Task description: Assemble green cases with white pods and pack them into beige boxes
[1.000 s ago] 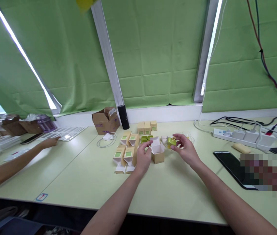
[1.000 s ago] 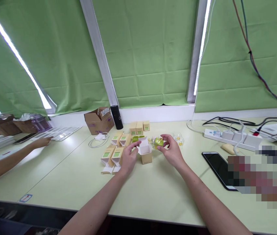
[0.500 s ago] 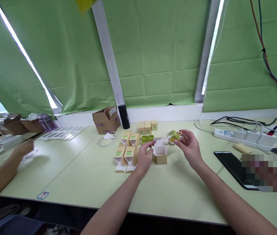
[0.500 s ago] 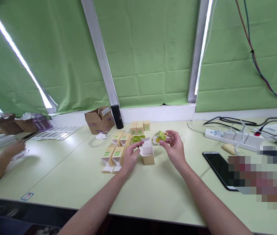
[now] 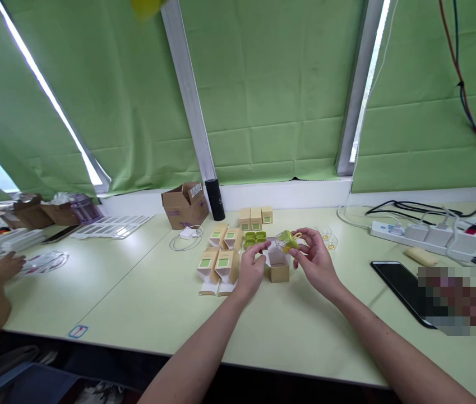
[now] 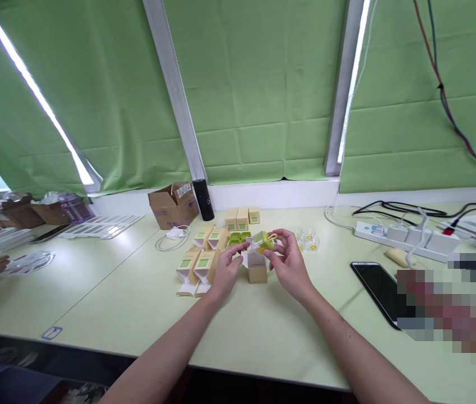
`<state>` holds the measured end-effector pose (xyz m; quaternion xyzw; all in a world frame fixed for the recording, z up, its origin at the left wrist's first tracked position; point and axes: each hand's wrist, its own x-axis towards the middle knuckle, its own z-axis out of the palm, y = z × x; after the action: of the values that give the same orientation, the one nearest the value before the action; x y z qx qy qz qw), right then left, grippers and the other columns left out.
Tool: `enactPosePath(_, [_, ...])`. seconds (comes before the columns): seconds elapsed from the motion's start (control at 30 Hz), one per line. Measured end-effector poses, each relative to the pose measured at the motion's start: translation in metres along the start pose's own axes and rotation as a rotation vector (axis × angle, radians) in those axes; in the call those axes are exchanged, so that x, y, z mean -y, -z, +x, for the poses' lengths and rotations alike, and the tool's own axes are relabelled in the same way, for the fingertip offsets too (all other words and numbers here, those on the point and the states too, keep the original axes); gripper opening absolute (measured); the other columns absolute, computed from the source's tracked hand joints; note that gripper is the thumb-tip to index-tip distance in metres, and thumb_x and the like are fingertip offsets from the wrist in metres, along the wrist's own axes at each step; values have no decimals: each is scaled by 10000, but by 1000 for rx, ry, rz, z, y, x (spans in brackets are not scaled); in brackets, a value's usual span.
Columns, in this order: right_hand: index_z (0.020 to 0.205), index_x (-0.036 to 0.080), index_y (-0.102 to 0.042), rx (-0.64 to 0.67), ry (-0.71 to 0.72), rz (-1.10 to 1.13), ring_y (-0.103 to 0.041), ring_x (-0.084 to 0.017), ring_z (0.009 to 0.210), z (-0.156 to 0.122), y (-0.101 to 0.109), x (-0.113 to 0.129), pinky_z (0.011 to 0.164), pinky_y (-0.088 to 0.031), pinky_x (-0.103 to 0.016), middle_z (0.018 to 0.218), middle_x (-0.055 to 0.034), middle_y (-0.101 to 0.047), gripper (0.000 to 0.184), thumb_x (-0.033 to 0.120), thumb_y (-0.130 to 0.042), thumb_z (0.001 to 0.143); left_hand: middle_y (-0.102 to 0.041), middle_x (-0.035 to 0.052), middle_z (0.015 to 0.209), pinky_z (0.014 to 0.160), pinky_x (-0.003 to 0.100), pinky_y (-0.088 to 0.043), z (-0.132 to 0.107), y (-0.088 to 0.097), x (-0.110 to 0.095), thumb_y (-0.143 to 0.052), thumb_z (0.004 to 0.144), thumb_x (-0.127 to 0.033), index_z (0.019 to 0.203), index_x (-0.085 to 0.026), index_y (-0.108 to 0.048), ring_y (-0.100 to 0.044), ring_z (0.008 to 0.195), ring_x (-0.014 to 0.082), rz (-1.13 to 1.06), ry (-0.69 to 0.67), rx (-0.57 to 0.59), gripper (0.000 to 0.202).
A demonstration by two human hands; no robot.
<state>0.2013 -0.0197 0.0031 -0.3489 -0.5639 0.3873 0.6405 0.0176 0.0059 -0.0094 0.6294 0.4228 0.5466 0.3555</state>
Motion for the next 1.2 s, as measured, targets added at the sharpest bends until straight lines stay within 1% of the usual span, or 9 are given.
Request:
enactPosePath(0.13, [1193, 311, -456, -21, -16, -54, -661, -168, 847, -1, 2, 1, 502, -477, -228, 1323, -60, -577, 492, 494, -750, 844, -742, 116, 1195, 1090, 434, -480, 0, 0, 1, -507, 776, -97, 1129, -160, -776, -651, 1159, 252, 2, 2, 6, 448])
enactPosePath(0.3, [1202, 299, -456, -71, -29, -104, -696, -165, 785, 1, 6, -3, 525, -504, -260, 1354, -77, -584, 523, 524, -749, 832, -745, 102, 1199, 1061, 420, -496, 1, 1, 4, -487, 739, -94, 1134, -170, -777, -653, 1127, 244, -16, 18, 16, 496])
enactPosePath(0.43, [1183, 292, -447, -105, -35, -98, -722, -172, 744, 3, 7, -4, 507, -501, -265, 1346, -84, -587, 546, 549, -759, 816, -753, 95, 1185, 1038, 411, -506, 3, 2, 6, -476, 687, -84, 1131, -169, -780, -647, 1090, 236, -41, 50, 15, 545])
enactPosePath(0.6, [1144, 289, -451, -155, -74, -82, -734, -168, 680, 4, 8, -4, 458, -460, -254, 1376, -87, -577, 552, 575, -772, 798, -759, 89, 1138, 1012, 407, -514, 6, 2, 8, -478, 622, -63, 1126, -177, -790, -634, 1062, 236, -65, 98, 3, 604])
enactPosePath(0.77, [1117, 281, -451, -167, -108, -76, -737, -173, 657, 5, 9, -9, 442, -438, -248, 1323, -80, -604, 560, 584, -781, 781, -753, 92, 1092, 996, 394, -510, 6, 2, 8, -485, 602, -59, 1137, -172, -788, -628, 1054, 234, -62, 105, 10, 626])
enactPosePath(0.93, [1150, 278, -462, -113, -89, -125, -714, -164, 675, 3, 10, -13, 473, -455, -263, 1336, -89, -601, 529, 562, -752, 811, -756, 91, 1119, 978, 393, -511, 7, 2, 10, -487, 603, -58, 1147, -182, -785, -625, 1047, 233, -69, 111, 15, 632])
enactPosePath(1.03, [1168, 277, -506, -30, -51, -211, -680, -179, 771, 0, 8, -11, 506, -470, -269, 1323, -89, -611, 453, 509, -720, 842, -755, 91, 1140, 975, 396, -506, 7, 2, 12, -491, 612, -60, 1162, -185, -780, -620, 1046, 236, -78, 105, 25, 633])
enactPosePath(1.13, [1178, 274, -546, 54, -8, -336, -643, -211, 891, -4, 5, -10, 563, -504, -277, 1224, -77, -645, 369, 433, -677, 871, -751, 90, 1164, 982, 398, -498, 7, 2, 12, -487, 620, -64, 1167, -179, -775, -612, 1048, 236, -85, 105, 35, 629])
enactPosePath(1.2, [1177, 267, -561, 100, 20, -425, -630, -216, 898, -6, 3, -9, 606, -524, -292, 1121, -64, -661, 323, 379, -644, 886, -749, 91, 1166, 994, 403, -486, 7, 2, 12, -486, 620, -64, 1170, -174, -773, -609, 1054, 238, -79, 113, 33, 630])
